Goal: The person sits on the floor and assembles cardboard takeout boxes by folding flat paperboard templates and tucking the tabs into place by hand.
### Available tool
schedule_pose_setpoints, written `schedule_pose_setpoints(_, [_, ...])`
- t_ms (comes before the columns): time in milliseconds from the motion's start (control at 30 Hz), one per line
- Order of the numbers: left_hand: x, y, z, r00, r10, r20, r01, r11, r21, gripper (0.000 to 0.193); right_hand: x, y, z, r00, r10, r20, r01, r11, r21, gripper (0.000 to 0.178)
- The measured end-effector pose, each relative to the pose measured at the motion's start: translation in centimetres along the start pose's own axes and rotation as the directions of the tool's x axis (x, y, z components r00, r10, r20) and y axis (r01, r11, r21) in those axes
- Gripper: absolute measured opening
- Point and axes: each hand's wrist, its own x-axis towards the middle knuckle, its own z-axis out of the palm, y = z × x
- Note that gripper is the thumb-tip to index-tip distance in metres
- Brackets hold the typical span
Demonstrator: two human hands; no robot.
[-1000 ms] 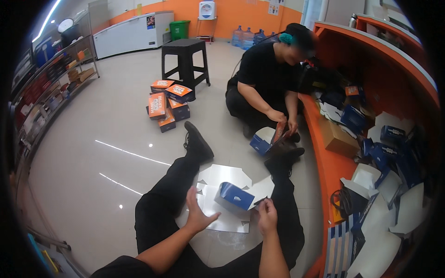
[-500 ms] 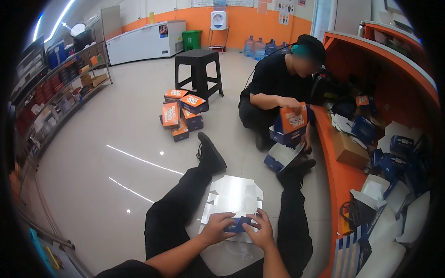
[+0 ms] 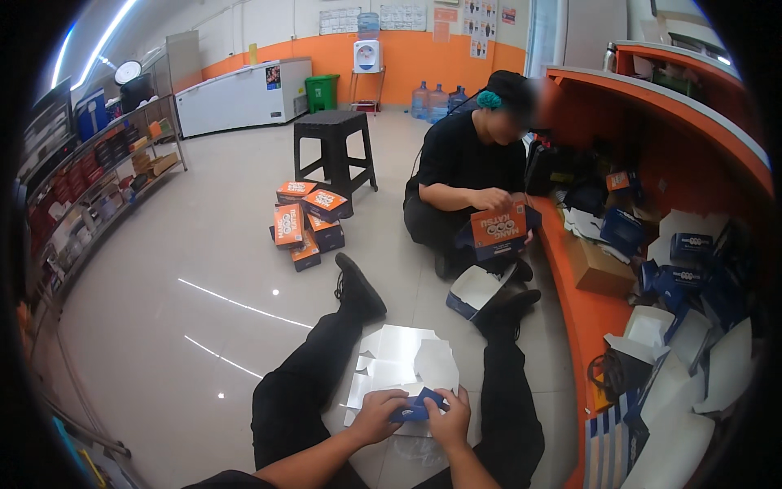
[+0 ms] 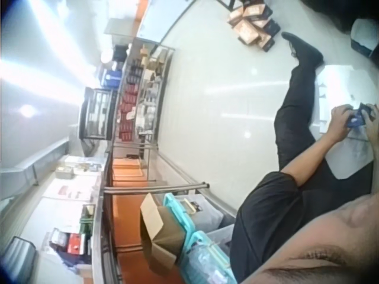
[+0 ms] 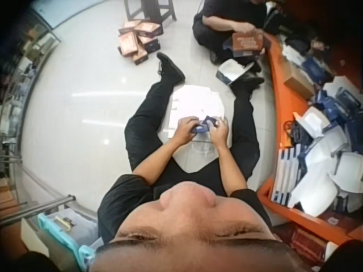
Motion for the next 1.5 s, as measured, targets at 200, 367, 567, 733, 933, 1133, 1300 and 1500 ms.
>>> schedule_pose_setpoints(200, [-0.5, -0.5, -1.6, 0.996, 0.056, -0.065, -0.06, 0.997, -0.05, 0.038, -0.1, -1.3, 0.7, 0.995, -0.034, 0.098, 0.03, 0.999, 0.042, 0.027])
schedule_pose_setpoints(367, [-0.5, -0.9, -1.5, 0.996, 0.076, -0.039, -0.078, 0.995, -0.06, 0.04, 0.0, -0.4, 0.0, 0.957, -0.06, 0.285, 0.072, 0.997, -0.032, 0.033])
schedule_pose_setpoints(567, [0.1, -1.0, -0.5, 0.989, 0.1, -0.113, -0.113, 0.986, -0.12, 0.049, 0.1, -2.8, -2.5, 0.91, 0.009, 0.415, 0.066, 0.984, -0.165, 0.051])
schedule_pose_setpoints(733, [0.5, 0.4, -2.2, 0.981, 0.089, -0.171, -0.077, 0.994, 0.079, 0.091, 0.9, -4.7, -5.3, 0.894, 0.055, 0.445, 0.099, 0.944, -0.316, 0.061])
schedule_pose_setpoints(933, [-0.2, -1.3, -2.1, 0.975, -0.082, -0.204, 0.04, 0.979, -0.202, 0.095, 6.9, -14.4, -23.8, 0.945, 0.072, -0.319, -0.167, 0.945, -0.281, 0.043])
schedule_pose_setpoints(1133, [0.6, -1.6, -1.4, 0.969, -0.246, -0.021, 0.231, 0.934, -0.272, 0.064, 9.1, -16.5, -32.8, 0.62, -0.431, -0.655, 0.296, 0.902, -0.314, 0.087])
schedule_pose_setpoints(1300, [-0.5, -5.1, 0.9, 0.984, -0.165, 0.066, 0.168, 0.984, -0.054, 0.067, 7.3, -5.1, -18.5, 0.973, 0.12, -0.196, -0.174, 0.942, -0.288, 0.065])
schedule_pose_setpoints(1500, [-1.1, -6.6, 1.7, 0.61, -0.782, 0.128, 0.688, 0.602, 0.404, 0.102, 2.8, 7.3, -3.0, 0.839, 0.467, 0.279, -0.155, 0.697, -0.701, 0.076])
